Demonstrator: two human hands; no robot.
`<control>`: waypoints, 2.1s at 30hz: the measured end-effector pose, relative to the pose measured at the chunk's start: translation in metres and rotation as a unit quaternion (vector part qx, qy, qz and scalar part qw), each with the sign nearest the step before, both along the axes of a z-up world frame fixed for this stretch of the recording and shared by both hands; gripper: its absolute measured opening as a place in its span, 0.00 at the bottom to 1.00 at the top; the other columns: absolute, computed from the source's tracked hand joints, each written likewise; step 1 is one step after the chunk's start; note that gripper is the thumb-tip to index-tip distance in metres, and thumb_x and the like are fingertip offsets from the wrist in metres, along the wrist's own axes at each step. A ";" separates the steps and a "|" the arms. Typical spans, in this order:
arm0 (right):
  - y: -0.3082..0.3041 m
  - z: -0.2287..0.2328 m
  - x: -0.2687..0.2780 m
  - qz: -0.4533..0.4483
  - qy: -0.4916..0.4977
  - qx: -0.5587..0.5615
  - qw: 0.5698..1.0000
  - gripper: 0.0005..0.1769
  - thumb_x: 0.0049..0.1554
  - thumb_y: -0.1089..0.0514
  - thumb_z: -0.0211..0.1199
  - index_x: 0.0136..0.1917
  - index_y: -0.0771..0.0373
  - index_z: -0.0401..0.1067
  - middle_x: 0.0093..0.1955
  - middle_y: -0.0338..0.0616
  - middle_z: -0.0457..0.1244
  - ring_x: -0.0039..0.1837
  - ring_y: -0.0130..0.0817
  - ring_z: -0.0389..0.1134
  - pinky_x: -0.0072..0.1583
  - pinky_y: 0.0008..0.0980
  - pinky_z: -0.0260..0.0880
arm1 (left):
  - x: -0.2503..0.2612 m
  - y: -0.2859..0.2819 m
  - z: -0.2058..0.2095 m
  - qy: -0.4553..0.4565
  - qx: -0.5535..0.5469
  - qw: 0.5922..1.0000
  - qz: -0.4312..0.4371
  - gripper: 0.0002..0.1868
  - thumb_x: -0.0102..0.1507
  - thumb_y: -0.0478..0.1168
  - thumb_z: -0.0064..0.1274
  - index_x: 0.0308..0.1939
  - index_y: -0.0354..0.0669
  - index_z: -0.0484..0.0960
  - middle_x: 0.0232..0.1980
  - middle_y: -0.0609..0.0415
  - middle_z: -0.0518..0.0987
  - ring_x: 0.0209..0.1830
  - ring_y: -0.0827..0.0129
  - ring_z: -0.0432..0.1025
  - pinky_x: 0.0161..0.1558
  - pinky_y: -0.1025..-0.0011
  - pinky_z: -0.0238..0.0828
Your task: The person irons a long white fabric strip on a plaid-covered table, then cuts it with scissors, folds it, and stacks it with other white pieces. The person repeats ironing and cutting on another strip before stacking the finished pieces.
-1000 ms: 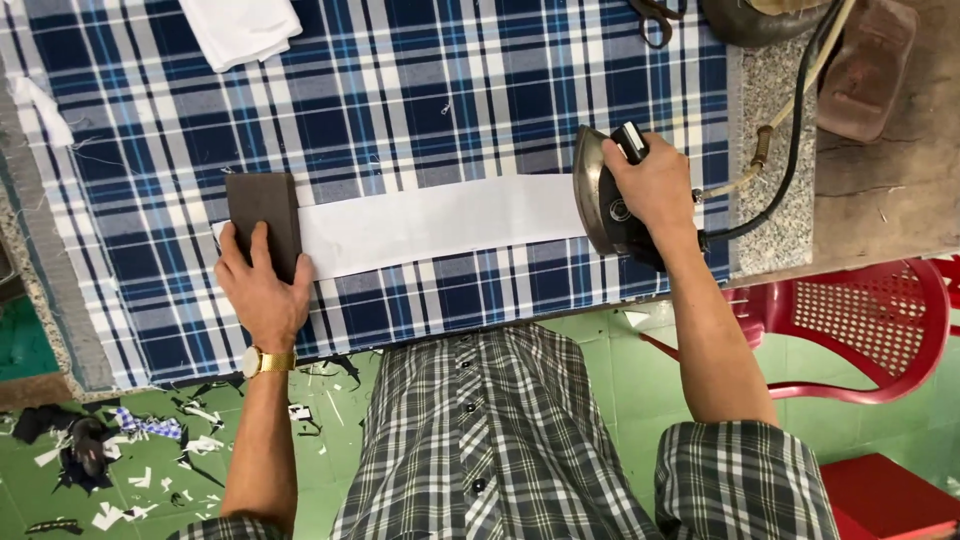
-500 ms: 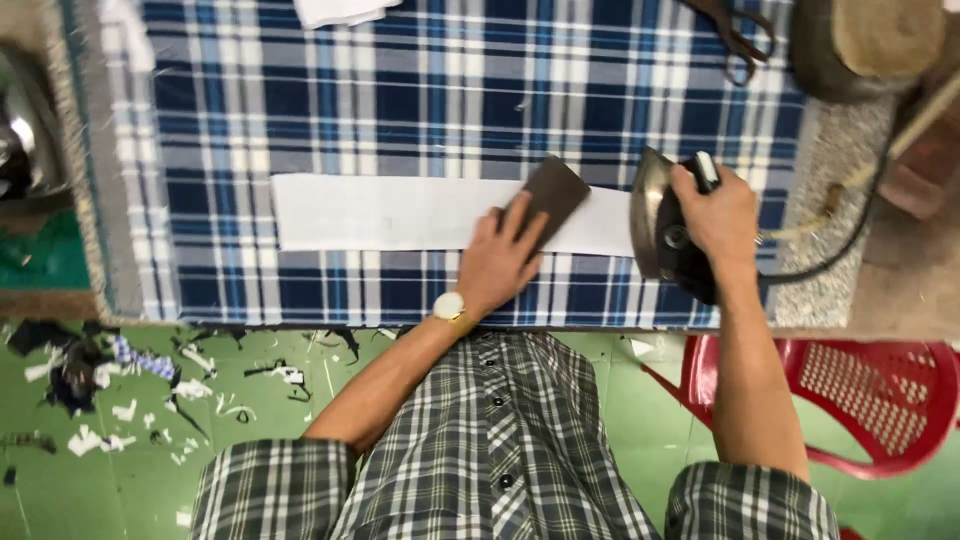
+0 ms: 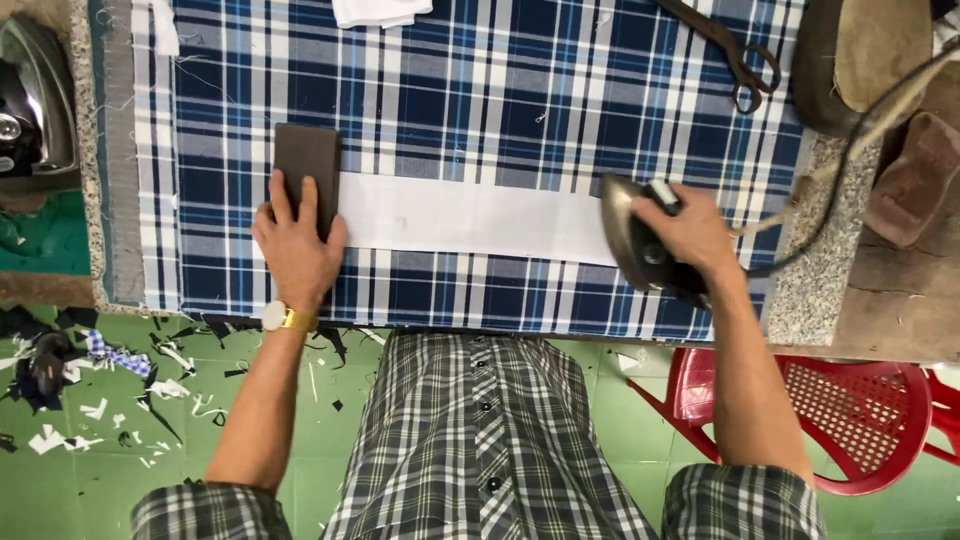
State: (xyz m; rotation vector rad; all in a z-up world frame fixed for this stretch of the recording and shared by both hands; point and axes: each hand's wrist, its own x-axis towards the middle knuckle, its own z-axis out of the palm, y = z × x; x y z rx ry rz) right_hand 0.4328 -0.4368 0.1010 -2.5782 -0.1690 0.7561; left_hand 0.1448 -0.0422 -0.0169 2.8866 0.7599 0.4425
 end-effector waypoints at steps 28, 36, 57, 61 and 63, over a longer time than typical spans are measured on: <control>0.082 0.027 -0.034 0.033 0.107 0.033 0.993 0.23 0.68 0.42 0.45 0.58 0.64 0.67 0.32 0.34 0.63 0.26 0.23 0.63 0.24 0.20 0.67 | 0.000 0.002 0.012 -0.014 -0.001 0.999 -0.041 0.31 0.69 0.51 0.52 0.70 0.33 0.77 0.76 0.32 0.61 0.54 0.37 0.62 0.52 0.42 0.62; -0.051 0.008 0.013 -0.081 0.017 -0.027 0.996 0.29 0.69 0.43 0.56 0.64 0.74 0.67 0.44 0.62 0.69 0.36 0.49 0.75 0.32 0.35 0.84 | 0.005 -0.011 0.000 -0.005 0.003 0.999 -0.034 0.33 0.70 0.55 0.50 0.71 0.34 0.76 0.76 0.30 0.61 0.58 0.36 0.62 0.50 0.47 0.65; -0.220 -0.005 0.039 -0.123 0.020 -0.045 0.991 0.34 0.59 0.33 0.60 0.55 0.69 0.76 0.47 0.70 0.69 0.54 0.67 0.72 0.53 0.59 0.73 | 0.192 -0.370 0.003 0.015 -0.028 0.945 -0.326 0.28 0.70 0.52 0.44 0.73 0.50 0.69 0.78 0.39 0.57 0.62 0.45 0.60 0.60 0.54 0.56; -0.286 -0.013 0.090 -0.138 -0.056 -0.108 0.983 0.38 0.61 0.32 0.60 0.52 0.74 0.77 0.44 0.75 0.68 0.53 0.71 0.71 0.52 0.62 0.71 | 0.195 -0.370 0.005 0.029 0.007 0.949 -0.315 0.29 0.69 0.56 0.43 0.73 0.54 0.67 0.78 0.40 0.58 0.61 0.49 0.61 0.59 0.56 0.55; -0.335 -0.031 0.126 -0.154 -0.094 -0.108 0.978 0.38 0.61 0.30 0.62 0.47 0.73 0.78 0.40 0.72 0.68 0.49 0.69 0.72 0.47 0.60 0.70 | 0.196 -0.372 0.000 0.034 0.004 0.951 -0.306 0.30 0.68 0.57 0.44 0.73 0.56 0.68 0.78 0.41 0.58 0.62 0.48 0.61 0.60 0.55 0.56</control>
